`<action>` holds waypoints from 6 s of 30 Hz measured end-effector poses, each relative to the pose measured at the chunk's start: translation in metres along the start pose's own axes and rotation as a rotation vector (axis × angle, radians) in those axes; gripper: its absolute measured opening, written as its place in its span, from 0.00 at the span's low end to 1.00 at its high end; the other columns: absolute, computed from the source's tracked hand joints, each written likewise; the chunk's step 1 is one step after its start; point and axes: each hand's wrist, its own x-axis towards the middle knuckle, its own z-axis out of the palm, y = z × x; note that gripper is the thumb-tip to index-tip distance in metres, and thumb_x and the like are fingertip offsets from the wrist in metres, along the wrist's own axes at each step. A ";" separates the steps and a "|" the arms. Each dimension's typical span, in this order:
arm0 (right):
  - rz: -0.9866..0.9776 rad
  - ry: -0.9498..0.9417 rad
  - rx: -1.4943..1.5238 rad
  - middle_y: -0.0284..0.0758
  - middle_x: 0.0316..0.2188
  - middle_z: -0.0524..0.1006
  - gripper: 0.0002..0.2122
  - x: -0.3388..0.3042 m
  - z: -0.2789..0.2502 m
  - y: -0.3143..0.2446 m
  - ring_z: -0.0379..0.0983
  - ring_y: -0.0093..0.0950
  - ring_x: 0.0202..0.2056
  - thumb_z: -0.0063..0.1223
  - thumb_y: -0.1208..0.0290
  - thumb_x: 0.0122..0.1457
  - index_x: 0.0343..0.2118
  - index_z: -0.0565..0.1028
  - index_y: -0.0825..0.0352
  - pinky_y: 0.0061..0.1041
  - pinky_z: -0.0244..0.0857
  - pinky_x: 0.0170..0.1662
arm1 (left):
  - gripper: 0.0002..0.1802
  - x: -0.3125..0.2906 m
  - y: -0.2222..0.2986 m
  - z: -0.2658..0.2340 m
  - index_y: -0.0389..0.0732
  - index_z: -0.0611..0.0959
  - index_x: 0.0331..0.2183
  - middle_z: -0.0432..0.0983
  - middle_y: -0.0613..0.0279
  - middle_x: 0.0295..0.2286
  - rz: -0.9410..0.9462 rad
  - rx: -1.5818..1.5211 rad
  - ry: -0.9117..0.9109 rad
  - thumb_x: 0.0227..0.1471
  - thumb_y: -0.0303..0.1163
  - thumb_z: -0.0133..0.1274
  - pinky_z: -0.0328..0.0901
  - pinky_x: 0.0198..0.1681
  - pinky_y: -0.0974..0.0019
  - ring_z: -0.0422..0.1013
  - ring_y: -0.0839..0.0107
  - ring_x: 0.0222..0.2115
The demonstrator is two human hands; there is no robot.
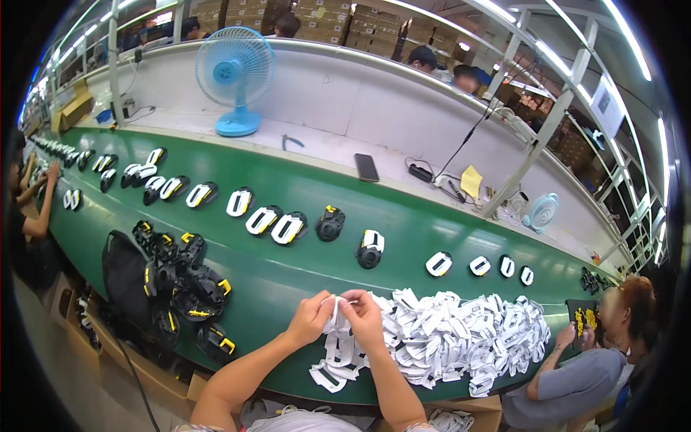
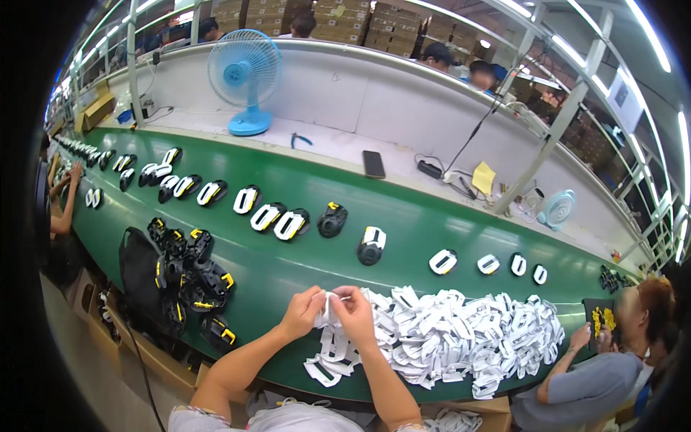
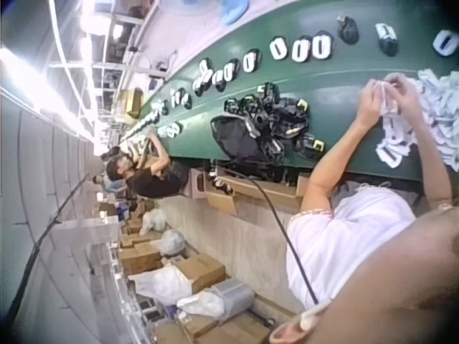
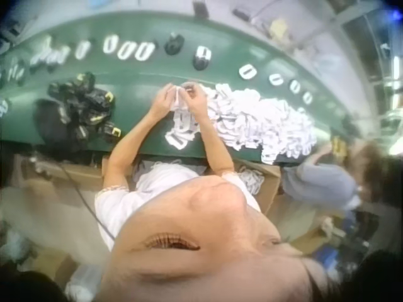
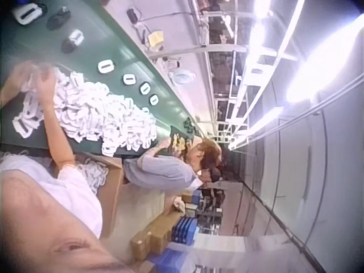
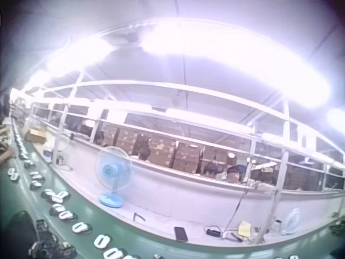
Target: The person assembles plastic components by hand, fitting a white plastic frame and a yellow component into a black plastic housing.
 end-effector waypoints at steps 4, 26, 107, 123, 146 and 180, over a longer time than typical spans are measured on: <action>0.078 -0.169 -0.239 0.25 0.23 0.70 0.09 -0.002 -0.002 0.000 0.62 0.12 0.25 0.45 0.68 0.60 0.30 0.70 0.69 0.12 0.56 0.28 | 0.13 0.001 0.003 0.001 0.35 0.70 0.25 0.67 0.56 0.15 0.008 -0.040 0.038 0.56 0.34 0.40 0.58 0.21 0.67 0.65 0.70 0.16; -0.139 -0.019 -0.344 0.32 0.14 0.71 0.10 -0.009 0.009 -0.002 0.64 0.16 0.18 0.47 0.69 0.57 0.25 0.72 0.71 0.19 0.57 0.21 | 0.16 0.001 -0.010 0.013 0.36 0.68 0.22 0.62 0.66 0.14 -0.065 -0.280 0.006 0.58 0.34 0.38 0.55 0.18 0.69 0.59 0.80 0.15; -0.234 0.130 -0.172 0.26 0.12 0.59 0.16 -0.021 0.028 0.009 0.51 0.14 0.16 0.34 0.68 0.63 0.17 0.59 0.67 0.19 0.44 0.18 | 0.12 -0.005 -0.002 0.025 0.35 0.68 0.21 0.62 0.61 0.11 0.161 -0.135 0.224 0.55 0.28 0.41 0.55 0.15 0.72 0.60 0.76 0.11; -0.194 0.139 -0.065 0.24 0.13 0.57 0.17 -0.023 0.017 0.017 0.50 0.12 0.16 0.32 0.65 0.63 0.20 0.63 0.69 0.15 0.43 0.17 | 0.14 -0.007 0.005 0.027 0.35 0.68 0.22 0.64 0.61 0.11 0.180 -0.181 0.204 0.57 0.31 0.41 0.56 0.16 0.71 0.60 0.76 0.12; -0.219 0.139 -0.165 0.26 0.14 0.59 0.17 -0.021 0.022 0.009 0.49 0.13 0.17 0.31 0.66 0.63 0.18 0.61 0.68 0.18 0.41 0.18 | 0.13 -0.007 0.004 0.026 0.34 0.69 0.23 0.64 0.60 0.12 0.243 -0.169 0.214 0.56 0.30 0.41 0.57 0.16 0.71 0.63 0.73 0.12; -0.180 0.124 -0.170 0.25 0.14 0.59 0.17 -0.017 0.018 0.016 0.50 0.13 0.19 0.33 0.66 0.63 0.18 0.60 0.67 0.17 0.44 0.20 | 0.13 -0.003 -0.003 0.028 0.35 0.68 0.22 0.62 0.57 0.11 0.179 -0.129 0.223 0.56 0.30 0.41 0.56 0.16 0.68 0.61 0.69 0.11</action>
